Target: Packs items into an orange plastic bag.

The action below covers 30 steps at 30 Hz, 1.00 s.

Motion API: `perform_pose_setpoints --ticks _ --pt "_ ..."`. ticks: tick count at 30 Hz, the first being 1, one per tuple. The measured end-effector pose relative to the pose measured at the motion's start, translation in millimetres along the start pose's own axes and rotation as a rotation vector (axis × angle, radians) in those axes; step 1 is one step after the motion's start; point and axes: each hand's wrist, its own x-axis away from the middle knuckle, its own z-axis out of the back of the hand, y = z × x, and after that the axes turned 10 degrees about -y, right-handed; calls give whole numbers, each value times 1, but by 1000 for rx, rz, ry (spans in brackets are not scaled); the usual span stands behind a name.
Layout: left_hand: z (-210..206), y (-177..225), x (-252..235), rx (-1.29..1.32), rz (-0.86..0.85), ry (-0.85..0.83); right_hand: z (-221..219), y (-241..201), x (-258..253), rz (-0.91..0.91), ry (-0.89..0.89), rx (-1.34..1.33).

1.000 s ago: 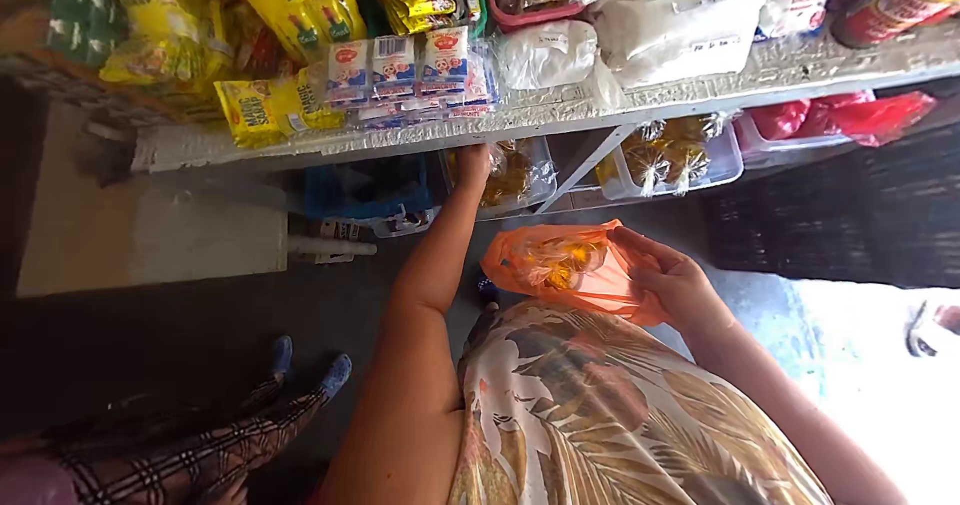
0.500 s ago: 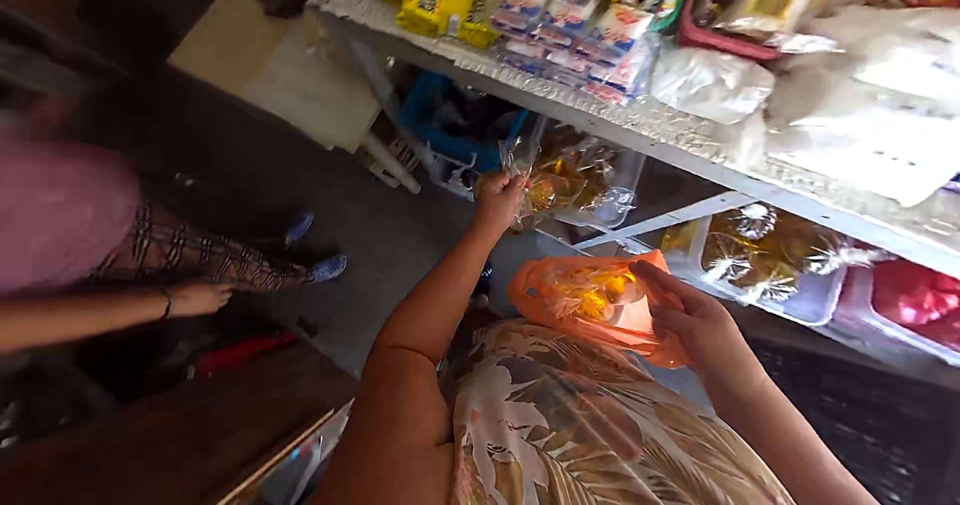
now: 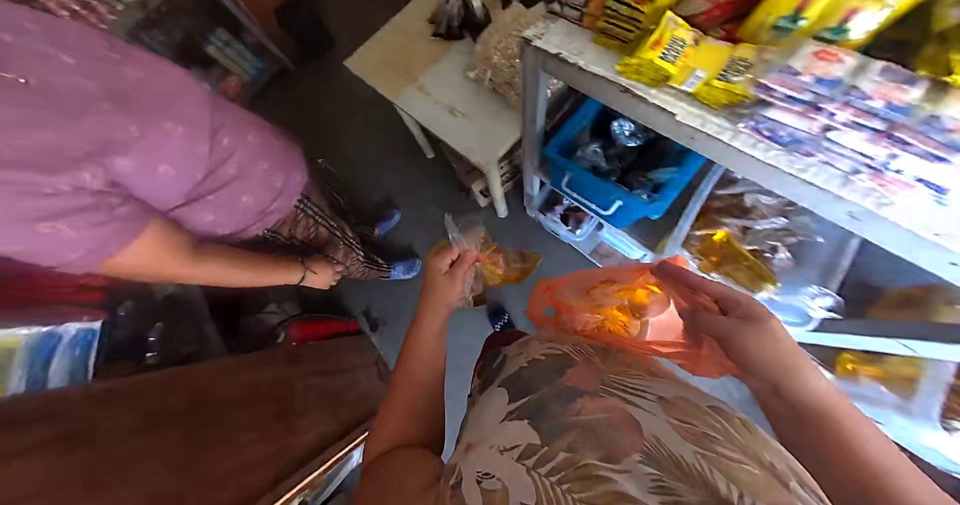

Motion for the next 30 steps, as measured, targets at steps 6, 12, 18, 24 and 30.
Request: perform_pose_setpoints --ticks 6,12,18,24,30 --pt "109 4 -43 -40 39 183 -76 -83 -96 83 -71 -48" --pt "177 13 -119 94 -81 419 -133 -170 -200 145 -207 -145" --pt "221 26 -218 206 -174 567 -177 -219 -332 188 -410 -137" --pt "269 57 -310 179 -135 629 -203 -269 -457 143 -524 -67" --pt "322 73 -386 118 -109 594 -212 -316 -547 134 -529 -55"
